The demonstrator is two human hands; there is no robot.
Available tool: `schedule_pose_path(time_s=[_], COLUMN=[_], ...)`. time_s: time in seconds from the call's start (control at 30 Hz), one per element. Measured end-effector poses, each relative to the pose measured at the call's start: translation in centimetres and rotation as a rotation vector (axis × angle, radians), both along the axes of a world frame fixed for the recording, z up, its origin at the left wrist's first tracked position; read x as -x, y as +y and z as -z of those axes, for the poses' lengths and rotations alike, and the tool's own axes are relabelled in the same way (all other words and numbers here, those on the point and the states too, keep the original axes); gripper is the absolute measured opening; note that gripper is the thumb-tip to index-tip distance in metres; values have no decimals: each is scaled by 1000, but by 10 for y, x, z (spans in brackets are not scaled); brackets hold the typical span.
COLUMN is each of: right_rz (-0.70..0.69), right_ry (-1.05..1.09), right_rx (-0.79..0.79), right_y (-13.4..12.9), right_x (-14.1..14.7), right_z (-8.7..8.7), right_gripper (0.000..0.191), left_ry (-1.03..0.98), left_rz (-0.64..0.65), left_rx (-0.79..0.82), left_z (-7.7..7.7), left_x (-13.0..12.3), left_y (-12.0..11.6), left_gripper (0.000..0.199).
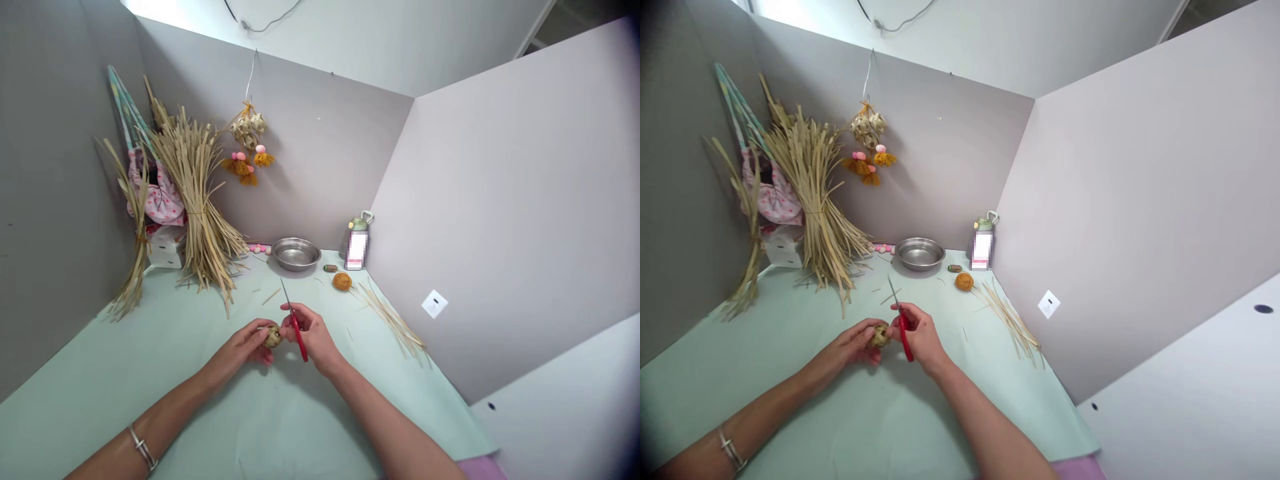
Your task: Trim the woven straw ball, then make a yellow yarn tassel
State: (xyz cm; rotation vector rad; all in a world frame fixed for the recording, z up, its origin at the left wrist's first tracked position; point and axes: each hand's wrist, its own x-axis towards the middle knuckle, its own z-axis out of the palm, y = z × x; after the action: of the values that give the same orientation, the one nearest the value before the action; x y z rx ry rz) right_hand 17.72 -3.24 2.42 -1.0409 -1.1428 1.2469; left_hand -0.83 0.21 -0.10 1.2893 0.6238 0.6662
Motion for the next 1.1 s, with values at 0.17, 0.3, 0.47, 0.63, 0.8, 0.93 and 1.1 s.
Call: schedule_pose_path(time_s=[0.17, 0.3, 0.47, 0.63, 0.8, 0.93, 1.1], right_rz=[14, -12, -59, -98, -82, -82, -143], right_ry=[115, 200, 276, 305, 312, 318, 319], right_rx=[122, 176, 220, 242, 248, 248, 235], right_y=[1, 3, 6, 5, 5, 5, 5], right_x=[-5, -7, -7, -6, -3, -1, 0], right_z=[-1, 5, 11, 12, 11, 12, 14], right_gripper=[48, 49, 49, 48, 47, 47, 47], left_ry=[-12, -3, 50, 71, 42, 77, 72], left_rz=[-45, -110, -182, -256, -336, -344, -365], left_rx=[-80, -132, -198, -247, -286, -388, -474], left_z=[1, 0, -5, -2, 4, 3, -1], left_x=[1, 0, -1, -1, -2, -2, -2], left_y=[2, 0, -5, -5, -6, -8, -9], left_gripper=[49, 41, 40, 43, 48, 43, 42])
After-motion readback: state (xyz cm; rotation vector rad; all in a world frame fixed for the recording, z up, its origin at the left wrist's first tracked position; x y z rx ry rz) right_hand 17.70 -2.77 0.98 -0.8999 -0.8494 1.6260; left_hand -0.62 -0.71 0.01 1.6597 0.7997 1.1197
